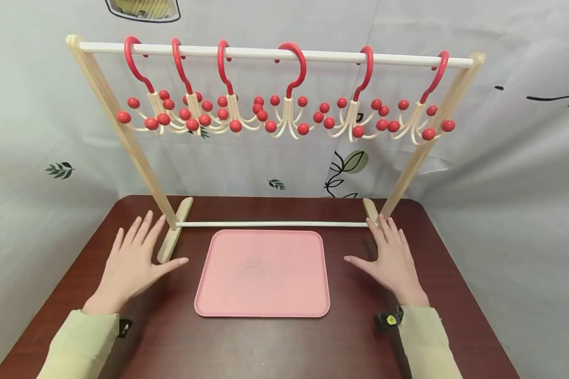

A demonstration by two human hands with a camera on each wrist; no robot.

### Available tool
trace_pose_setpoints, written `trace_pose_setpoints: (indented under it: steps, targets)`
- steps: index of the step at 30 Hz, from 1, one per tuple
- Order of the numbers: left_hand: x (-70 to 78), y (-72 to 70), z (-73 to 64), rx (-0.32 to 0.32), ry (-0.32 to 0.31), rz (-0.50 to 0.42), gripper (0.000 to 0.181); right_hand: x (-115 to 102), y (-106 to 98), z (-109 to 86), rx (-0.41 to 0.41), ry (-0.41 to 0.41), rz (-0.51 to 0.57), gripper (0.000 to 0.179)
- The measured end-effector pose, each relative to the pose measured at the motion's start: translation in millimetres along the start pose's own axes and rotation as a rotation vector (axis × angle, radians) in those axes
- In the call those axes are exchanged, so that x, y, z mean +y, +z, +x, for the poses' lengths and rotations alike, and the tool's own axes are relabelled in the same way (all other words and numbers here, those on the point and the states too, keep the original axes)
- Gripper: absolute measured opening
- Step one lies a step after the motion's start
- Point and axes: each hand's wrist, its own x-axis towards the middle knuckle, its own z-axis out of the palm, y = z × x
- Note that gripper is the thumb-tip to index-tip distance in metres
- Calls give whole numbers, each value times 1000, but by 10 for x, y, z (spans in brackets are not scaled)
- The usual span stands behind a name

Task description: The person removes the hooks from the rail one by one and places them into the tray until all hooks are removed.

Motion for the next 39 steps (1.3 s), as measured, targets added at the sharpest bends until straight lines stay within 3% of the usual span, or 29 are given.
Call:
trace_pose_setpoints:
  steps: [5,9,14,17,21,25,28,30,34,39]
  targets:
    - [0,-222,207,155,22,-27,117,-118,-132,116,51,12,109,96]
    - [-18,-397,375,316,26,-86,112,-240,-304,206,96,38,221,85]
    - [-31,-573,627,479,-64,-241,101,-379,-597,307,280,-12,297,69]
    - [-48,-624,778,508,-159,-369,91,-534,-841,360,413,-66,367,60]
    - [-73,-652,952,491,-284,-528,81,-860,-1252,437,568,-88,518,48]
    - [-86,-654,1078,455,-407,-644,75,-1091,-1619,604,764,10,648,37]
    - [-87,-626,1136,466,-454,-695,70,-1147,-1865,797,882,126,736,36]
    - [-84,-597,1164,494,-465,-717,65,-1149,-2007,935,898,188,787,37]
    - [-67,-539,1207,556,-455,-734,54,-1079,-2196,1175,803,292,869,40]
    - [-50,-503,1265,602,-440,-709,43,-911,-2259,1388,670,444,810,46]
